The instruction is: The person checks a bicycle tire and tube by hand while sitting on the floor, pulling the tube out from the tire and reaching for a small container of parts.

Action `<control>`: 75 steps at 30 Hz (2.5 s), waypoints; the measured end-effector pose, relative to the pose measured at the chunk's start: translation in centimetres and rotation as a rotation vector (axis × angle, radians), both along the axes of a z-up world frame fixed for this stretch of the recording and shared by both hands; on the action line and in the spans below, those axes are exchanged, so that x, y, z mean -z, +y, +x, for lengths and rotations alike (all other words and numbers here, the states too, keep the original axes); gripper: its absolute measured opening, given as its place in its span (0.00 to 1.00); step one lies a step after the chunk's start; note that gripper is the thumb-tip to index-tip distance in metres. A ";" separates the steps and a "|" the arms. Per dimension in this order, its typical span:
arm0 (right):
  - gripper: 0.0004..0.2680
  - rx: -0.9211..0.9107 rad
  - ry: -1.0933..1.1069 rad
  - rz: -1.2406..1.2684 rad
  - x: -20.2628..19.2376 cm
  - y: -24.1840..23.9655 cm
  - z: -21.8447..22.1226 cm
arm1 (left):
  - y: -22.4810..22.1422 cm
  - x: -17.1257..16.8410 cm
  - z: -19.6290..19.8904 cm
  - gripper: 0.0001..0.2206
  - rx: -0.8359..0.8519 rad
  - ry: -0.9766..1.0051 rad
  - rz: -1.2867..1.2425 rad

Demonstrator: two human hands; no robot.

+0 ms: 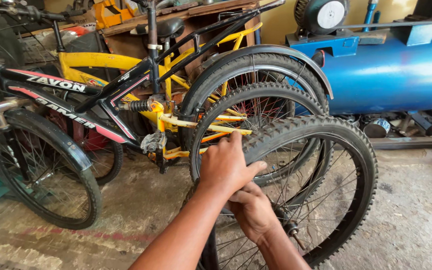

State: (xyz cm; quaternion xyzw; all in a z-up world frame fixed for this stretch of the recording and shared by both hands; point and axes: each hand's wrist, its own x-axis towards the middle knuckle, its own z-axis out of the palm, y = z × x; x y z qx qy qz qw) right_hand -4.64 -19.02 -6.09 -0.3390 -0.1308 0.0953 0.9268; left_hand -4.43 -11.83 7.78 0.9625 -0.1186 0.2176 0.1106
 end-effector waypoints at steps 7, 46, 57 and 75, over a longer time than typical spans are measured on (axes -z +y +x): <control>0.13 -0.243 -0.068 0.111 -1.0 0.4 -0.7 | 2.1 0.8 0.2 0.35 0.028 -0.024 -0.011; 0.31 1.056 -0.822 -1.876 -14.1 -8.8 -2.4 | 9.2 3.0 -5.3 0.31 0.203 -0.134 -0.249; 0.21 1.397 -0.713 -1.396 -8.4 -1.8 -2.3 | 14.8 8.2 -2.2 0.33 0.027 -0.089 -0.442; 0.19 0.135 -0.092 -0.761 4.6 14.6 -0.3 | 16.7 8.5 3.3 0.27 -0.063 0.113 -0.483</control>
